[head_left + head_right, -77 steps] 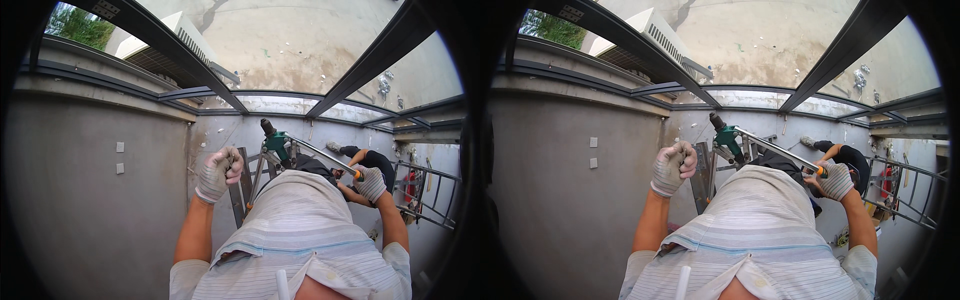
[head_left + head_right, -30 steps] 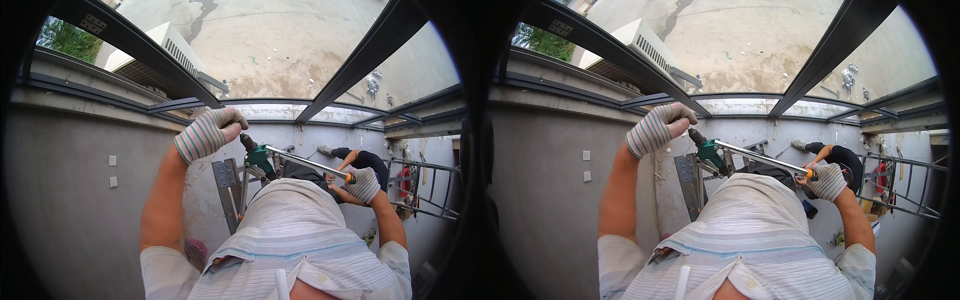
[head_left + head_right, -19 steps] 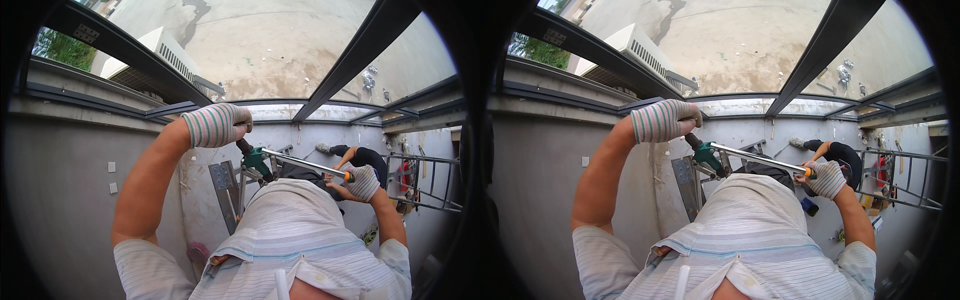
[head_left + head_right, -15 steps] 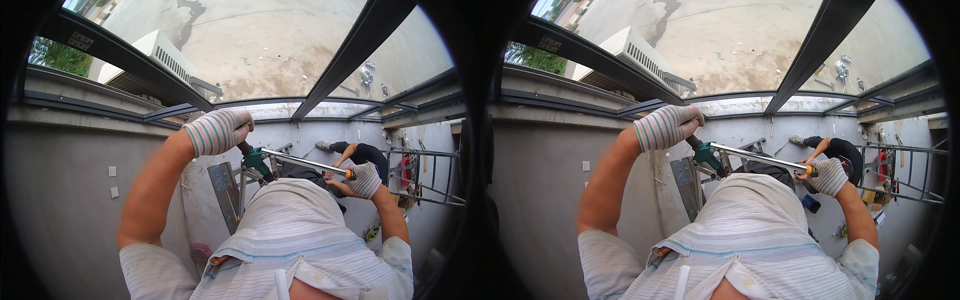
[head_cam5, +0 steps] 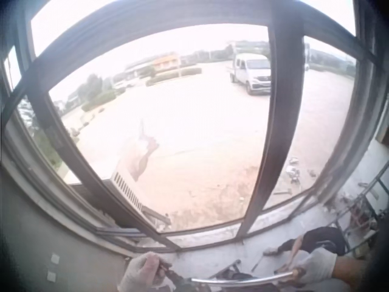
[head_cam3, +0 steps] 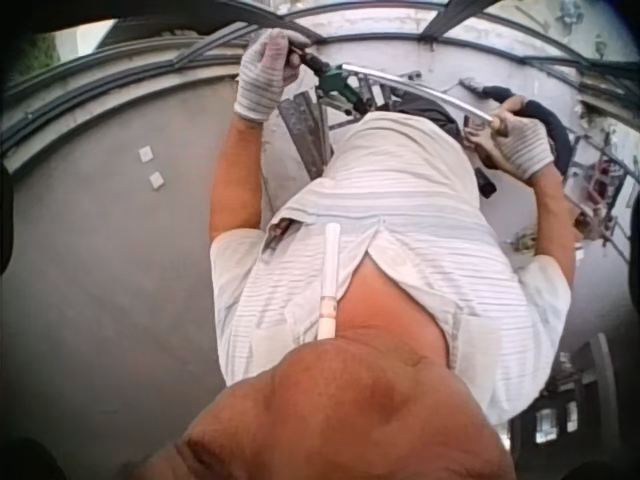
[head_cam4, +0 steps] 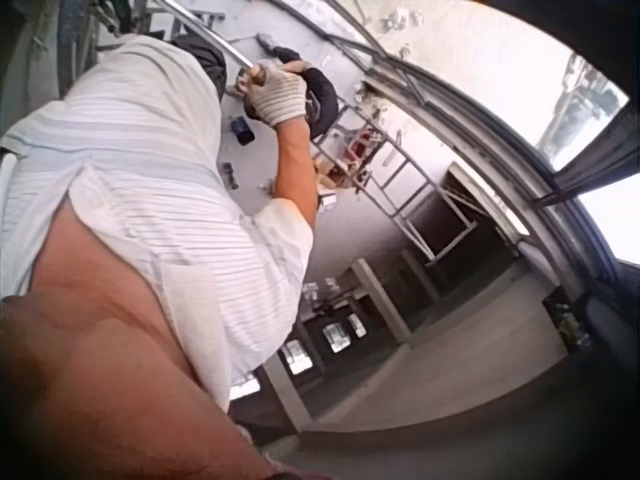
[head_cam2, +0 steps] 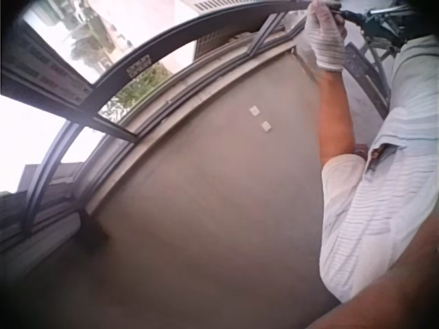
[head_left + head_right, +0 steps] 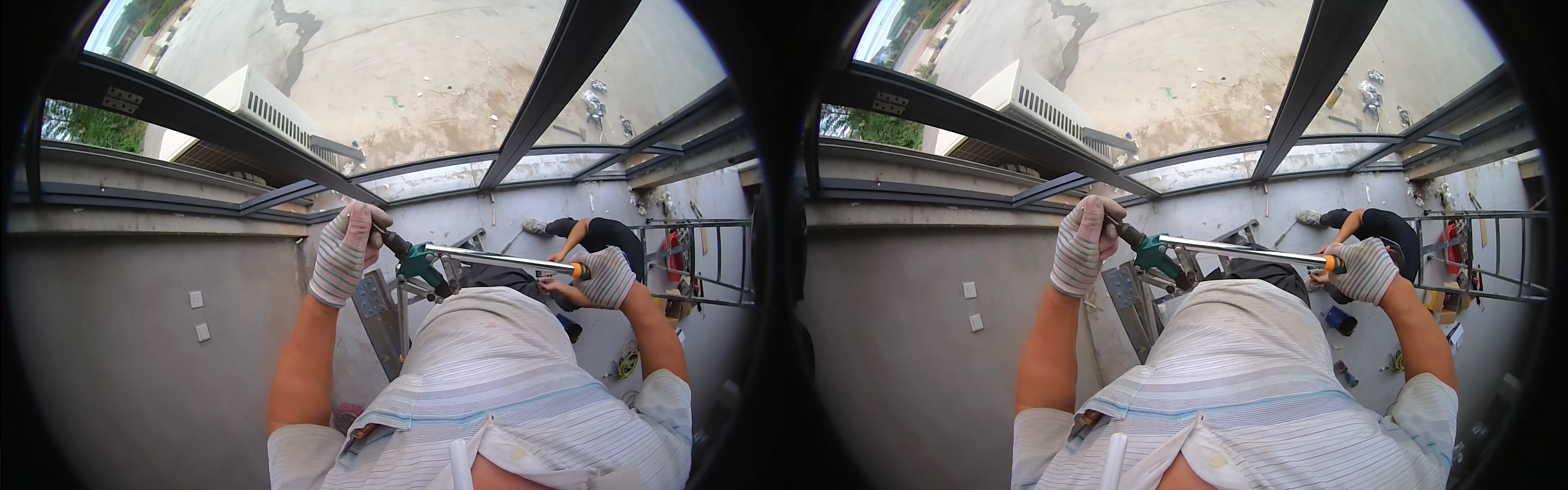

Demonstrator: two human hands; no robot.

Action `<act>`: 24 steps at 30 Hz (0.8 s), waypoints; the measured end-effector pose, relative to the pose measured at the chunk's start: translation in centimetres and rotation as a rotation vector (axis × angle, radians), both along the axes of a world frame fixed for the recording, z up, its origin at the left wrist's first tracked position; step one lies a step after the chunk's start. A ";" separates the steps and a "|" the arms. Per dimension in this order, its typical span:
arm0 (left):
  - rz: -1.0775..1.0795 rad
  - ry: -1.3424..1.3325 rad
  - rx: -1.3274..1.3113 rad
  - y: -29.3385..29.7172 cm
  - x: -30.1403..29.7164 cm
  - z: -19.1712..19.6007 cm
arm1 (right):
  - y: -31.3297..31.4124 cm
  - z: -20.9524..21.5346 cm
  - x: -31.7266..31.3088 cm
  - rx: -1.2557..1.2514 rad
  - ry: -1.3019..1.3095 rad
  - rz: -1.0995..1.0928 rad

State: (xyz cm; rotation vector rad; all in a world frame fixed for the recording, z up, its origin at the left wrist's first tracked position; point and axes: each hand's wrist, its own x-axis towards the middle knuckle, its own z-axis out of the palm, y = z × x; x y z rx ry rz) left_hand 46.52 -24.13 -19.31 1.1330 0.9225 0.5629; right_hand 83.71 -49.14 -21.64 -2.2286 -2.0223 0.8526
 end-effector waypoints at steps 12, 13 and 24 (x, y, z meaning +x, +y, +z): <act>-0.023 0.152 0.102 -2.1 2.6 -1.2 | 1.7 4.3 6.1 0.248 -0.265 0.138; -0.008 0.166 0.091 -2.0 2.6 -1.5 | 1.7 4.4 5.9 0.329 -0.330 0.129; -0.017 0.155 0.067 -1.1 2.9 -2.4 | 0.9 2.6 5.3 0.793 -0.494 0.042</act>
